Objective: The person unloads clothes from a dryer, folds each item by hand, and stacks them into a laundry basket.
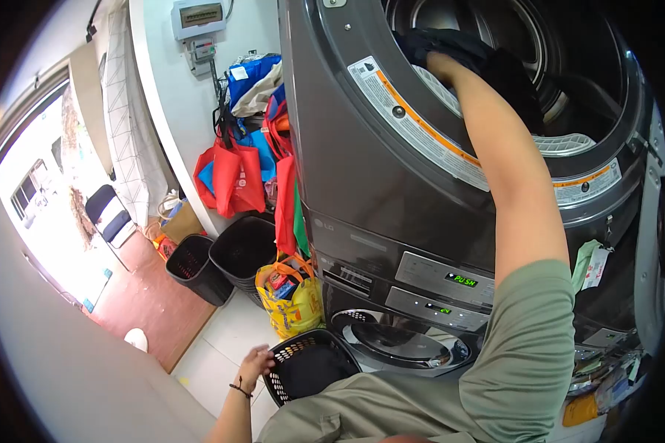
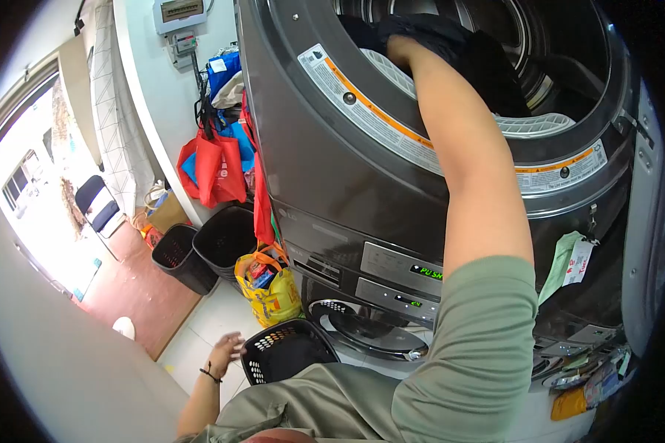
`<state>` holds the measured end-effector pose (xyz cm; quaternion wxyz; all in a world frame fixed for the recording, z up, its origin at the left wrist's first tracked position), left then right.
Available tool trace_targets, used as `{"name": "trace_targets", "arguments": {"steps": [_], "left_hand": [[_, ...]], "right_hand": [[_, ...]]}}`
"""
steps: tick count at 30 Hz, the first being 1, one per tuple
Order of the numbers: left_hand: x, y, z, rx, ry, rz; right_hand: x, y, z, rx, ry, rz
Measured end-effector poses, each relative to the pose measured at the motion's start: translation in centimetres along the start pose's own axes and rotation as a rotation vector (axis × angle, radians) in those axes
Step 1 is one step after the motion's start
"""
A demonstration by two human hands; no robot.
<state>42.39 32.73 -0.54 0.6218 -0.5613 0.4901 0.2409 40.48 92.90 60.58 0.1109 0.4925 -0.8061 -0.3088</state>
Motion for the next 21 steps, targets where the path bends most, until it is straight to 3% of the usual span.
{"name": "trace_targets", "arguments": {"steps": [3, 5, 7, 9, 12, 14, 15, 16, 17, 18, 21], "left_hand": [[-4.9, -0.1, -0.6, -0.137, 0.020, 0.161], [-7.8, -1.1, 0.2, -0.099, -0.015, 0.215], [-11.3, -2.5, 0.9, -0.038, -0.049, 0.302], [-17.1, -5.3, 2.4, 0.040, -0.080, 0.482], [-26.7, -12.4, 6.5, 0.238, -0.190, 0.843], [-30.6, -16.3, 8.8, 0.298, -0.314, 1.022], [-32.5, -18.8, 9.6, 0.272, -0.357, 1.186], [-34.2, -21.9, 9.5, 0.168, -0.537, 1.299], [-34.8, -23.8, 10.2, 0.130, -0.566, 1.370], [-34.9, -25.2, 11.2, 0.120, -0.555, 1.403], [-33.1, -25.2, 12.9, 0.149, -0.485, 1.357]], "right_hand": [[-0.2, -3.5, -10.4, -0.594, 0.202, 0.198], [-3.6, -4.9, -16.2, -1.111, 0.543, 0.224], [-1.1, -9.7, -23.1, -1.466, 0.847, 0.004], [2.1, -12.5, -26.7, -1.446, 1.369, -0.180], [14.7, -19.4, -29.2, -0.932, 2.000, -0.214], [23.0, -25.0, -28.7, -1.413, 0.682, -0.657], [27.0, -26.9, -26.0, -1.140, 0.868, -0.672], [30.4, -27.4, -20.8, -0.527, 1.494, -0.512], [33.8, -29.9, -17.8, -0.252, 1.587, -0.504], [36.3, -32.8, -17.1, -0.103, 1.612, -0.558], [37.2, -39.6, -20.1, -0.026, 1.603, -0.768]]}}
Point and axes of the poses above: each hand's wrist, its own y-axis towards the middle knuckle, its own z-axis out of the palm, x = y × z, the point moved 10 cm from there along y, towards the middle knuckle, and after that the axes turned 14 degrees about -x, right-handed, at the moved point
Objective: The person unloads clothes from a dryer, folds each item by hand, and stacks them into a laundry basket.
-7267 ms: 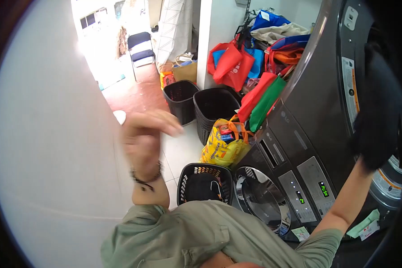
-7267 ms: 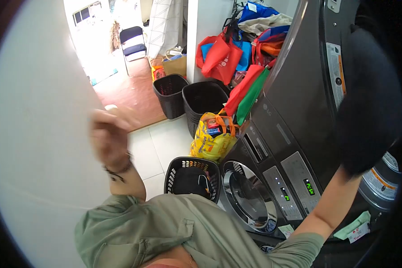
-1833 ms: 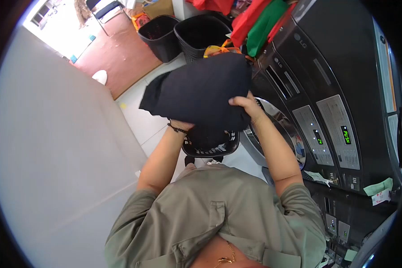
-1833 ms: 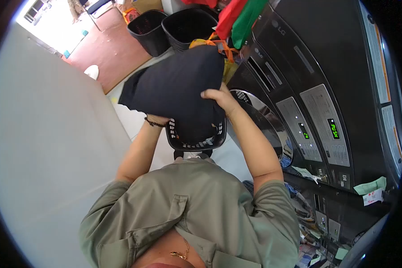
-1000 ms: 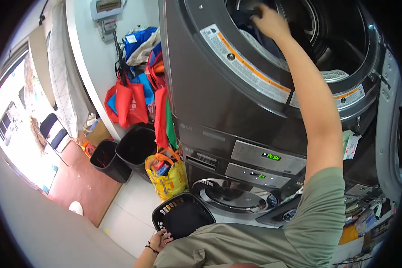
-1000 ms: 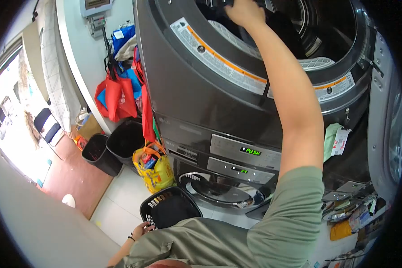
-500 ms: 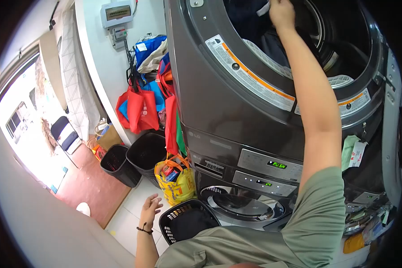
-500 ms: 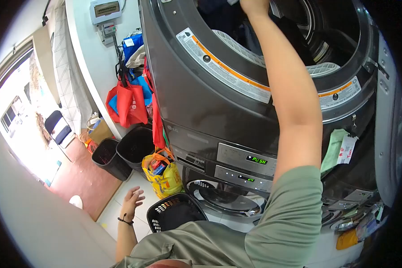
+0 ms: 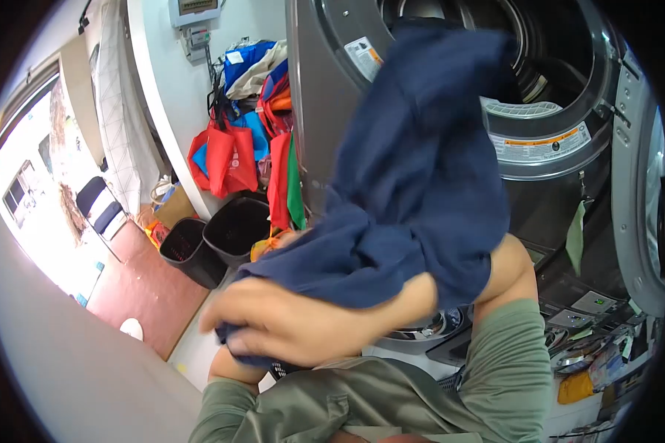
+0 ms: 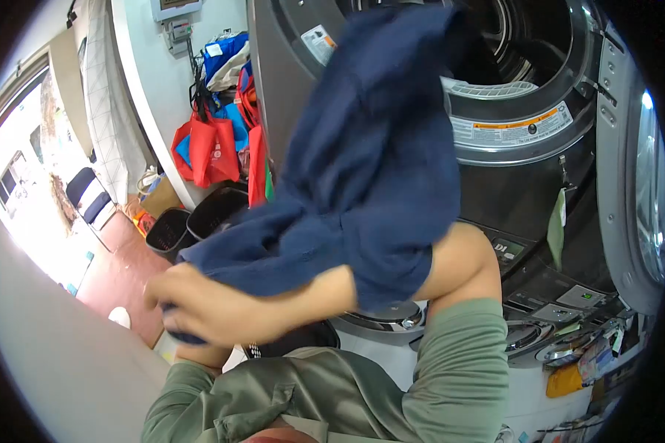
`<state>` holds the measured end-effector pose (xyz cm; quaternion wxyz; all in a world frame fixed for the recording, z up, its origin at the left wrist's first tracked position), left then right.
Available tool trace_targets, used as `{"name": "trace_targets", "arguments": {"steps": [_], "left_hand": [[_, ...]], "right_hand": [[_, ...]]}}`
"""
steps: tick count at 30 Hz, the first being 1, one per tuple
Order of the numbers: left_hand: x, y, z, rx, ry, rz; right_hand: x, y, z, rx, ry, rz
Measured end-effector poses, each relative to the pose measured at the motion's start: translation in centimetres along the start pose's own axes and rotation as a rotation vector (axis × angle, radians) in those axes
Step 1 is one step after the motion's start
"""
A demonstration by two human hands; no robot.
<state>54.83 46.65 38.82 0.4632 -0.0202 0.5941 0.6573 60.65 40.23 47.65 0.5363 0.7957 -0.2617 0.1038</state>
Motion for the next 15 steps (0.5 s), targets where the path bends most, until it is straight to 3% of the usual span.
{"name": "trace_targets", "arguments": {"steps": [2, 5, 10, 12, 15], "left_hand": [[1.4, -1.5, -1.8, 0.024, -0.002, -0.099], [3.7, -3.4, -5.5, 0.044, -0.068, -0.300], [5.8, -6.4, -9.7, 0.052, -0.482, -0.706], [5.3, -7.0, -9.8, 0.071, -0.659, -0.781], [4.4, -6.6, -9.1, 0.114, -0.811, -0.802]], "right_hand": [[3.9, -1.3, 1.2, 0.118, 0.052, -0.054], [7.0, -2.2, 1.0, 0.212, 0.067, 0.044], [8.2, -7.9, -0.1, 0.312, 0.111, 0.132], [6.9, -9.3, -1.5, 0.229, 0.075, 0.136], [-0.1, -8.5, -3.2, -0.099, -0.213, 0.118]]}}
Point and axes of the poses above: each hand's wrist, its own y-axis towards the middle knuckle, its own z-axis out of the palm, x = y × z, the point moved 10 cm from there along y, towards the middle knuckle, and after that the axes turned 14 degrees about -x, right-handed, at the moved point
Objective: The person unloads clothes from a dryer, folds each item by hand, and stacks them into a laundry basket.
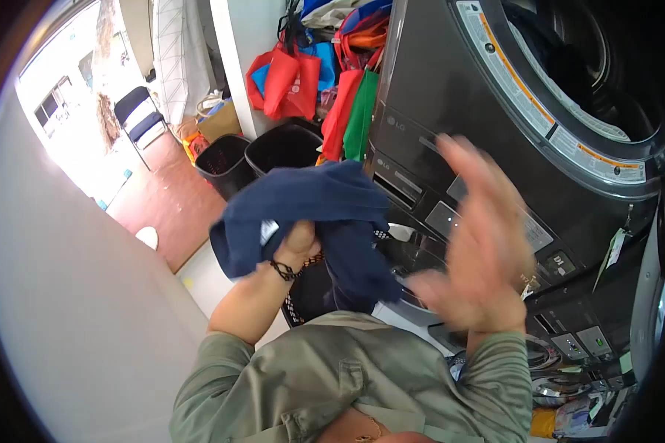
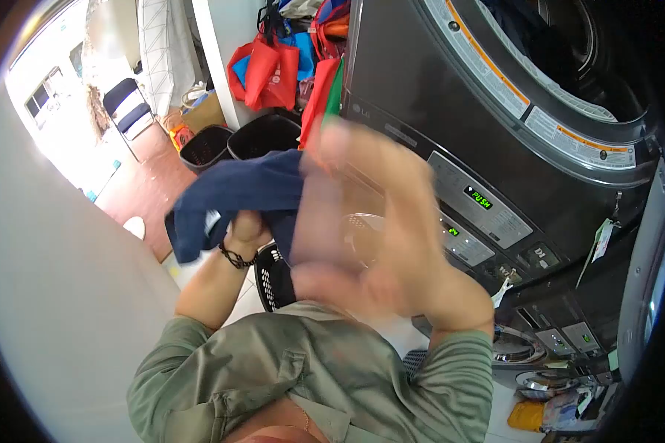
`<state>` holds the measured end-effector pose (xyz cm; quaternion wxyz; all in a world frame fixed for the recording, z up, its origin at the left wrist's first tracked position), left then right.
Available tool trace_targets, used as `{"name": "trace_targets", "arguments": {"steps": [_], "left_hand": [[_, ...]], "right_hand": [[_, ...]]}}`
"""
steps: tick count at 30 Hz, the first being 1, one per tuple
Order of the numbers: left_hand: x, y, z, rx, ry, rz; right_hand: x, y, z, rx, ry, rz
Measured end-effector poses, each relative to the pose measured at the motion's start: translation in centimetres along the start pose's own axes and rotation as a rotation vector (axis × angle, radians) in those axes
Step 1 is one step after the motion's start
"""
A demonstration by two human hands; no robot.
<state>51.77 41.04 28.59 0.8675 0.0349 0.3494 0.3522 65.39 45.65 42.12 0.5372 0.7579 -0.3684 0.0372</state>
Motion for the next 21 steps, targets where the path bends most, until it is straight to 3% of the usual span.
{"name": "trace_targets", "arguments": {"steps": [3, 4, 6, 9, 12, 13, 15, 17, 18, 19, 21], "left_hand": [[-2.8, 0.4, -0.2, -0.018, 0.144, 0.151], [-5.2, -0.1, -1.0, -0.050, 0.372, 0.299], [-10.1, -1.4, -2.5, -0.193, 0.861, 0.583], [-16.6, -4.9, -2.9, -0.329, 1.703, 1.129], [-19.0, -6.7, -4.8, -0.460, 1.731, 1.044], [-20.0, -7.2, -7.4, -0.617, 1.358, 0.924], [-20.9, -9.0, -8.5, -0.619, 1.233, 0.752], [-21.2, -10.8, -10.4, -0.567, 1.098, 0.553], [-20.4, -11.5, -9.9, -0.574, 1.071, 0.405], [-20.5, -12.5, -11.6, -0.447, 1.038, 0.391], [-19.2, -11.5, -12.1, -0.201, 0.391, 0.373]], "right_hand": [[-8.0, 0.8, 4.4, -0.122, -0.057, 0.092], [-11.5, -0.8, 6.3, -0.019, 0.047, 0.407], [-18.1, -4.8, 6.7, 0.060, -0.109, 0.740], [-19.4, -3.9, 3.5, 0.062, -0.281, 0.585], [-18.5, -1.8, 0.5, -0.027, -0.439, 0.387], [-18.1, -1.3, -0.2, -0.062, -0.455, 0.364], [-19.0, -1.5, -1.1, -0.005, -0.427, 0.492], [-20.9, -3.9, -1.1, 0.216, -0.265, 0.796], [-20.4, -3.6, -1.1, 0.211, -0.065, 0.747], [-19.8, -3.4, -1.3, 0.206, 0.135, 0.695], [-18.9, -2.0, -0.2, 0.123, 0.595, 0.611]]}}
Point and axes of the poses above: each hand's wrist, its own y-axis towards the middle knuckle, its own z-axis out of the palm, x = y × z, the point moved 10 cm from there along y, towards the middle knuckle, and after that the axes turned 14 degrees about -x, right-handed, at the moved point
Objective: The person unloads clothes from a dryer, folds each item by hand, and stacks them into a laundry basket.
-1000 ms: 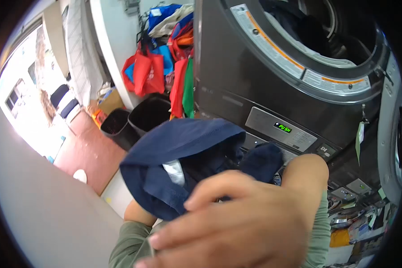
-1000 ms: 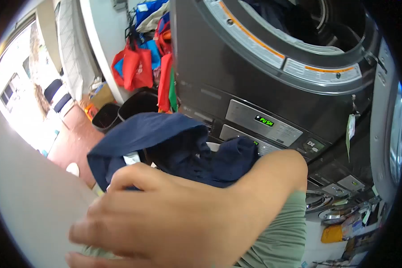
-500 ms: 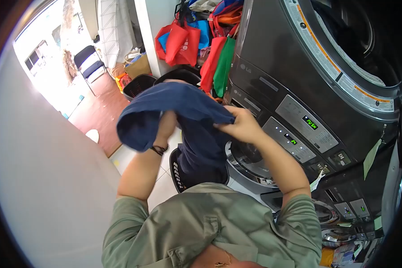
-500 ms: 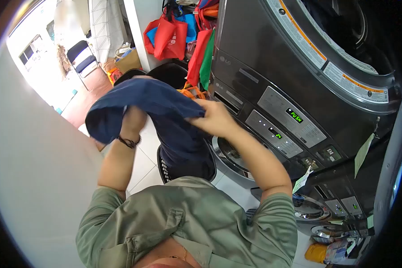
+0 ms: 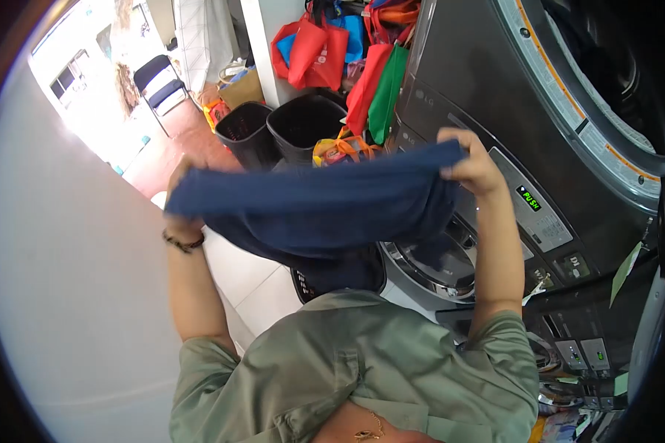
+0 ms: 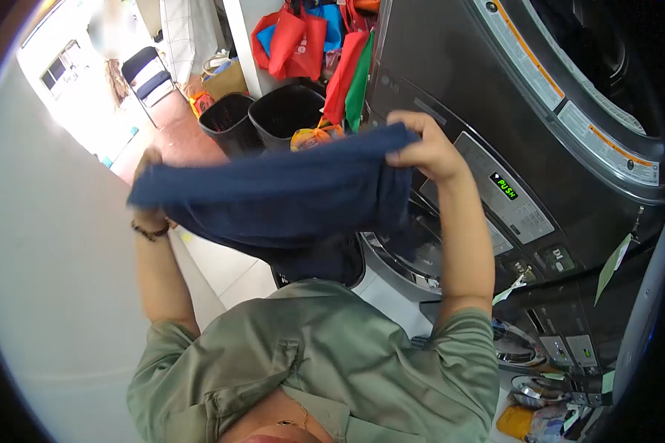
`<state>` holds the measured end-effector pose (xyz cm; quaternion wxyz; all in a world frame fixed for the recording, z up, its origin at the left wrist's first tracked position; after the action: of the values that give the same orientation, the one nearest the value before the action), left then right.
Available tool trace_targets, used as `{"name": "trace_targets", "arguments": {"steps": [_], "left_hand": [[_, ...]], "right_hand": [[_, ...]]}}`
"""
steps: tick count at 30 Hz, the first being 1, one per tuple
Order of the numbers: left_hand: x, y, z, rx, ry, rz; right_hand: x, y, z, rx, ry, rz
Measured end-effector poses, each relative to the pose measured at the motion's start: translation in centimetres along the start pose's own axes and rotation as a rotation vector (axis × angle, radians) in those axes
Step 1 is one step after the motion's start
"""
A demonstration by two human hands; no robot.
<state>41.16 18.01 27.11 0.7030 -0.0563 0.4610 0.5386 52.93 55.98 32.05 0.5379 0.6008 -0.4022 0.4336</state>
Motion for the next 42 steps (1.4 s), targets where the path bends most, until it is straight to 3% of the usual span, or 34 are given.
{"name": "trace_targets", "arguments": {"steps": [2, 4, 6, 8, 10, 11, 12, 14, 16, 18, 20, 22, 23, 24, 25, 27, 29, 30, 32, 33, 34, 35, 36, 38, 39, 42], "left_hand": [[6.8, 0.7, -3.8, -0.481, -0.131, -0.257], [10.7, -2.7, -1.0, -0.565, -0.189, -0.381], [15.6, -8.0, -2.5, -0.616, -0.249, -0.445], [19.8, -15.0, -4.4, -0.611, -0.362, -0.726], [18.9, -15.5, -7.0, -0.558, 0.006, -0.691], [18.3, -15.5, -7.5, -0.526, 0.190, -0.672], [17.7, -15.0, -8.9, -0.647, 0.246, -0.634], [15.4, -13.4, -9.5, -0.695, 0.420, -0.402], [10.9, -11.7, -7.4, -0.803, 0.657, -0.117], [6.1, -11.5, -3.9, -0.891, 0.974, 0.269], [2.5, -12.6, -0.7, -0.858, 0.780, 0.755], [-1.4, -12.4, 4.3, -0.916, 0.665, 0.931], [-2.1, -11.0, 4.1, -0.641, 0.051, 0.906], [-1.5, -10.1, 3.4, -0.821, 0.126, 0.837], [-1.4, -7.8, 3.6, -0.762, 0.876, 0.855], [1.6, -2.8, 9.6, -0.452, 1.054, 0.770], [4.0, -0.4, 16.1, -0.300, 0.554, 0.626], [6.2, 0.0, 15.1, -0.317, 0.611, 0.551], [11.3, 0.2, 12.0, -0.344, 0.726, 0.394], [13.7, 0.2, 10.4, -0.354, 0.782, 0.316], [15.5, 0.1, 9.0, -0.362, 0.838, 0.237], [16.9, -0.6, 7.4, -0.390, 0.956, 0.099], [18.3, -0.9, 5.8, -0.421, 0.985, 0.096], [20.9, -1.5, 2.5, -0.480, 1.043, 0.086], [21.9, -1.1, 1.9, -0.457, 0.845, -0.025], [24.1, 0.7, -1.1, -0.268, 0.763, -0.058]], "right_hand": [[-3.4, 1.3, -0.2, -0.482, 0.431, 0.160], [-11.8, -1.6, 2.2, -0.429, 0.791, 0.723], [-15.4, -6.7, 2.5, -0.554, 0.611, 0.679], [-21.0, -13.5, 4.2, -0.238, 0.295, 0.838], [-24.2, -17.0, 1.1, -0.398, 0.050, 0.863], [-23.2, -16.9, -1.2, -0.513, -0.135, 0.789], [-21.8, -16.7, -3.3, -0.623, -0.322, 0.702], [-18.4, -16.5, -4.6, -0.875, -0.207, 0.455], [-11.5, -15.9, -4.2, -0.976, -0.665, -0.012], [-6.2, -16.8, -2.8, -1.150, -0.746, -0.388], [-1.3, -17.6, -0.8, -1.265, -0.656, -0.692], [2.6, -17.7, 0.1, -1.316, -0.401, -0.900], [2.4, -16.2, -0.5, -1.217, -0.326, -0.910], [2.7, -14.2, -0.2, -1.123, -0.315, -0.908], [2.9, -12.3, 0.0, -1.030, -0.301, -0.901], [5.5, -5.3, 6.2, -0.852, -0.387, -0.872], [4.8, 0.2, 11.1, -0.681, -0.606, -0.846], [3.0, 2.1, 12.6, -0.595, -0.783, -0.831], [-7.5, 5.3, 8.5, -0.586, -0.073, -0.109], [-11.7, 5.1, 6.5, -0.580, -0.043, 0.074], [-12.3, 3.3, 8.1, -0.389, 0.276, 0.326], [-15.8, 0.2, 9.2, -0.319, 0.329, 0.713], [-17.9, -2.0, 9.6, -0.258, 0.102, 0.799], [-23.7, -4.4, 10.3, -0.025, -0.336, 0.725], [-27.4, -4.0, 8.7, 0.008, -0.716, 0.574], [-22.8, -2.4, 8.0, -0.206, -0.866, 0.408]]}}
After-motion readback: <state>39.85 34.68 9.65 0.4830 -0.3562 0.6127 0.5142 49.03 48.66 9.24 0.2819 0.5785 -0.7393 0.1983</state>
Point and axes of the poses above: each hand's wrist, its own y-axis towards the middle knuckle, its own z-axis out of the palm, x = y × z, the point moved 10 cm from there along y, towards the middle knuckle, and after that the axes turned 14 degrees about -x, right-handed, at the moved point
